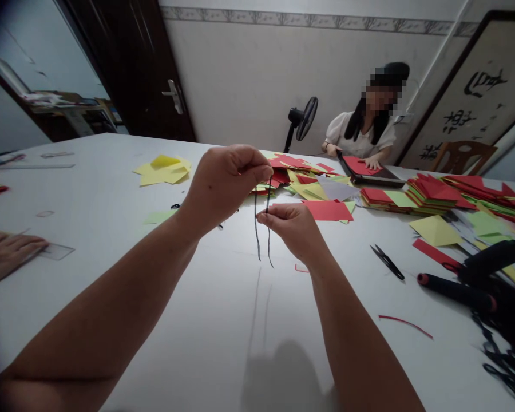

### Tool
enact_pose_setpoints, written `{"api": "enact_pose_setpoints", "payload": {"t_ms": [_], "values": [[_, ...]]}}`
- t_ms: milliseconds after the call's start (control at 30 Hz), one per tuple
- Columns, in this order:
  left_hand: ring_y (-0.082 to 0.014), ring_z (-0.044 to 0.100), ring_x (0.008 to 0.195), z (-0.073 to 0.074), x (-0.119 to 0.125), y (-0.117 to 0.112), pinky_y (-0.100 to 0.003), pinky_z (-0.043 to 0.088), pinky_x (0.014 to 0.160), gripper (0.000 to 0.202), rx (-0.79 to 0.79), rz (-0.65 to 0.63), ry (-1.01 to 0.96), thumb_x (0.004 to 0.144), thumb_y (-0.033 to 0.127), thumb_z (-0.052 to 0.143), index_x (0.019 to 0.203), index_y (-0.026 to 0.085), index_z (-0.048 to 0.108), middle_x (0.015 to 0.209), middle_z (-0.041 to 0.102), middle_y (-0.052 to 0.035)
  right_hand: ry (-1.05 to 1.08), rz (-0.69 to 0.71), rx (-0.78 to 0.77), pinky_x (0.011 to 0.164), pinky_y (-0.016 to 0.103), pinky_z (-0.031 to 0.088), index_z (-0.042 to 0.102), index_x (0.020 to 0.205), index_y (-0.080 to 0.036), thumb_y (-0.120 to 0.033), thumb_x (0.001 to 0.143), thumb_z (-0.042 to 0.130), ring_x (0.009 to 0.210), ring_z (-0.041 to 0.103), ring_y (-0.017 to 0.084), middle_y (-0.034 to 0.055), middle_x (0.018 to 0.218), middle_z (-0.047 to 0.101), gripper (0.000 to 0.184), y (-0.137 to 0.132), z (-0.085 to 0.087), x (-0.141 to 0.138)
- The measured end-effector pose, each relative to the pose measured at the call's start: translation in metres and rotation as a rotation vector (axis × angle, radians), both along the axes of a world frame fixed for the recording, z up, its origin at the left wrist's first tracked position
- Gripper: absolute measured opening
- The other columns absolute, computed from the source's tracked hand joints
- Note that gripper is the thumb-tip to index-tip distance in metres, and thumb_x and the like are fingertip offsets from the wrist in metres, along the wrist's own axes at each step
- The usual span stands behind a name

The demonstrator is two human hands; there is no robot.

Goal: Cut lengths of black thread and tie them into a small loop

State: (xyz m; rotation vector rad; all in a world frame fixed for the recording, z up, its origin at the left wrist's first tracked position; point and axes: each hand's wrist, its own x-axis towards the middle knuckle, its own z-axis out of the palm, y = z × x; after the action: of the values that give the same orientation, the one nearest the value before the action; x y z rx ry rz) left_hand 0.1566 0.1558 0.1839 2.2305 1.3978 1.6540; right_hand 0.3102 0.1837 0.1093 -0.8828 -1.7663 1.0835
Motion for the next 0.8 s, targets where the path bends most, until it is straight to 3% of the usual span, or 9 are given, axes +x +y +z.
{"api": "enact_pose_setpoints", "payload": {"t_ms": [300, 800], "values": [[-0.0152, 0.054, 0.067, 0.017, -0.006, 0.010, -0.030, 0.041, 0.065, 0.017, 0.047, 0.019, 0.054, 0.077, 0.013, 0.063, 0.062, 0.022, 0.062, 0.058, 0.056, 0.0023, -0.096, -0.010, -0.094, 0.063, 0.031, 0.042, 0.081, 0.081, -0.023, -0.051, 0.072, 0.079, 0.071, 0.054, 0.016, 0.0039, 0.076, 0.071, 0.030, 0.005, -0.010, -0.007], [-0.0155, 0.060, 0.069, 0.029, -0.009, 0.003, -0.030, 0.049, 0.070, 0.013, 0.057, 0.132, 0.050, 0.080, 0.015, 0.062, 0.068, 0.021, 0.064, 0.063, 0.062, 0.0021, -0.300, 0.052, -0.220, 0.062, 0.029, 0.038, 0.079, 0.078, -0.022, -0.051, 0.074, 0.072, 0.071, 0.054, 0.016, 0.0029, 0.079, 0.070, 0.030, 0.010, -0.033, -0.013]]}}
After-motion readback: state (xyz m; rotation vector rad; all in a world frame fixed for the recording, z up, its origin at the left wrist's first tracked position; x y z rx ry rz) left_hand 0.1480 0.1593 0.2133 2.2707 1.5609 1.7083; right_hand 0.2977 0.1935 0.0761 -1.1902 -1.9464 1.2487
